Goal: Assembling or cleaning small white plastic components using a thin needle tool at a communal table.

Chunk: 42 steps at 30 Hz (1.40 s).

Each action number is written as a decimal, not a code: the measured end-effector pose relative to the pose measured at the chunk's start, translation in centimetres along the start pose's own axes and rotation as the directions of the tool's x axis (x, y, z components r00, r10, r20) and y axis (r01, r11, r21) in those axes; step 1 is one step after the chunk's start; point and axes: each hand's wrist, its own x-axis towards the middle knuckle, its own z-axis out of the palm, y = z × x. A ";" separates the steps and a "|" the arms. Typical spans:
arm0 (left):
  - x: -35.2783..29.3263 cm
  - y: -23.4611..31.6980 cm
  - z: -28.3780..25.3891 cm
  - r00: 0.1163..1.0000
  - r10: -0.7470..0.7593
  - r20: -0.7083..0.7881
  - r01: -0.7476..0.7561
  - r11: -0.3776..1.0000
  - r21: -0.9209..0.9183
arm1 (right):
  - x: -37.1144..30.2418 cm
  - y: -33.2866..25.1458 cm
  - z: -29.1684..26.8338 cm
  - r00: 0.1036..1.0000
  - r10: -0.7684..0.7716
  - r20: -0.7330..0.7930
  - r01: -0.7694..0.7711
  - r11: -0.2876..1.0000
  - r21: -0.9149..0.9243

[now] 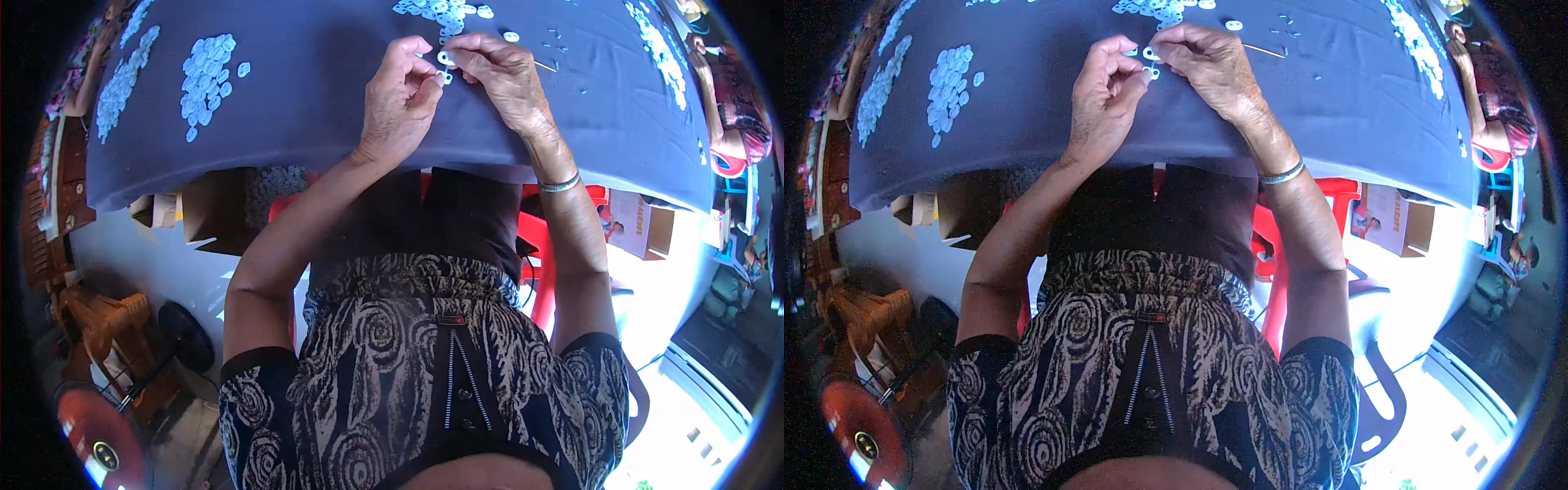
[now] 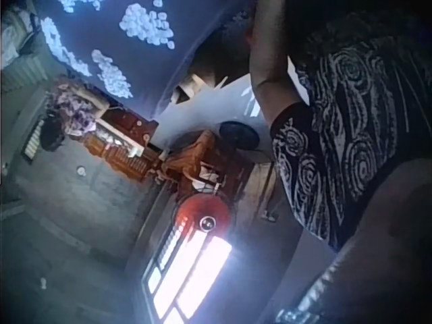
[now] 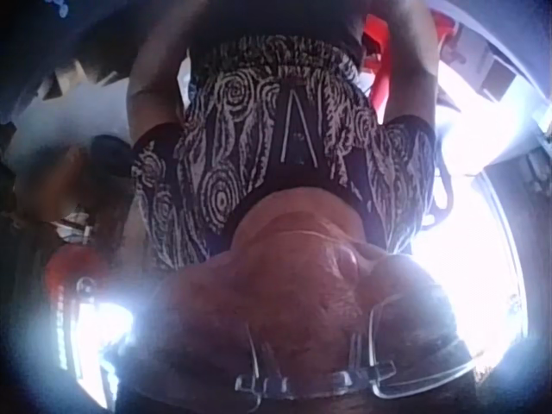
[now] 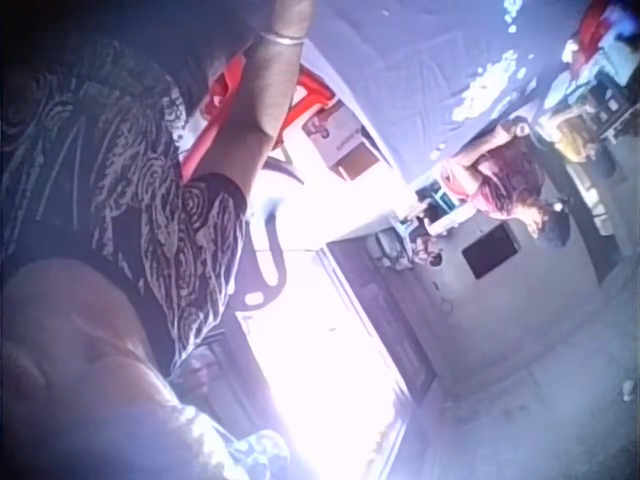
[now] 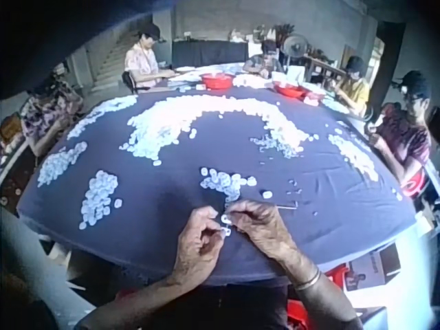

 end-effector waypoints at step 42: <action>0.6 1.3 -2.1 0.970 -0.149 0.192 0.169 0.981 -0.092 | -1.4 0.2 0.5 0.936 -0.339 0.098 0.350 0.925 -0.145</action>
